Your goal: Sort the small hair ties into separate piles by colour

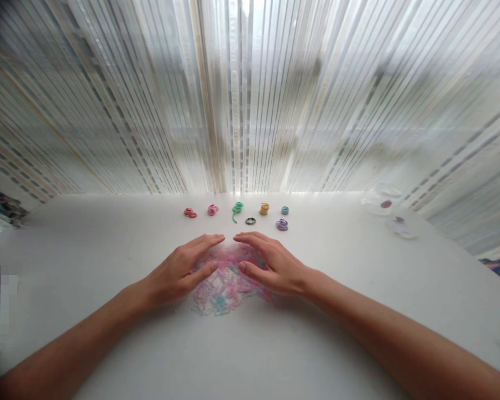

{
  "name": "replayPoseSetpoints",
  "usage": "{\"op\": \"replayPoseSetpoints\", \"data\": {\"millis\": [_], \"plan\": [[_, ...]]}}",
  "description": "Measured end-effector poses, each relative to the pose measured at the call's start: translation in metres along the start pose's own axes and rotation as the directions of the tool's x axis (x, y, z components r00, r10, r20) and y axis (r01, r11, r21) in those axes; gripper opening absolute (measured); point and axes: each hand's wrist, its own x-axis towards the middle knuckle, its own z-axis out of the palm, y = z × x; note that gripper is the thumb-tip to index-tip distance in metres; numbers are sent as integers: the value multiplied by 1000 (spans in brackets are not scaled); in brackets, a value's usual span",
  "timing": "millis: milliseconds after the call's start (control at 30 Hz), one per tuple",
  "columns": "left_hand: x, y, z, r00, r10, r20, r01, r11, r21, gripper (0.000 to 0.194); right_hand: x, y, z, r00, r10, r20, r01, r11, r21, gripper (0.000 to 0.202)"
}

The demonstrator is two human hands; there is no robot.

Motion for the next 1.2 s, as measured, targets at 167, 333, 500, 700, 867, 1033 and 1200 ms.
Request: {"op": "replayPoseSetpoints", "data": {"millis": [167, 333, 500, 700, 867, 1033, 1200], "plan": [[-36, -10, 3, 982, -184, -43, 189, 954, 234, 74, -61, -5, -3, 958, 276, -77, -287, 921, -265, 75], [-77, -9, 28, 983, -163, -85, 184, 904, 387, 121, -94, -13, 15, 959, 277, -58, -272, 848, -454, 101], [-71, -1, 42, 982, -167, -82, 186, 876, 444, 142, -60, -15, 31, 959, 285, -3, -253, 848, -466, 107], [-39, -7, 40, 985, -164, -52, 170, 892, 419, 130, -14, -18, 44, 961, 275, 39, -238, 886, -397, 101], [-16, -11, 39, 987, -156, -31, 156, 912, 378, 124, 6, -18, 47, 961, 269, 65, -229, 905, -358, 88], [-12, -11, 35, 994, -102, -46, 112, 935, 336, 129, 8, -16, 41, 962, 269, 36, -252, 935, -248, 85], [-12, -12, 35, 999, -50, -11, 51, 934, 353, 134, 7, -15, 37, 973, 204, 111, -171, 953, -249, 116]]}}
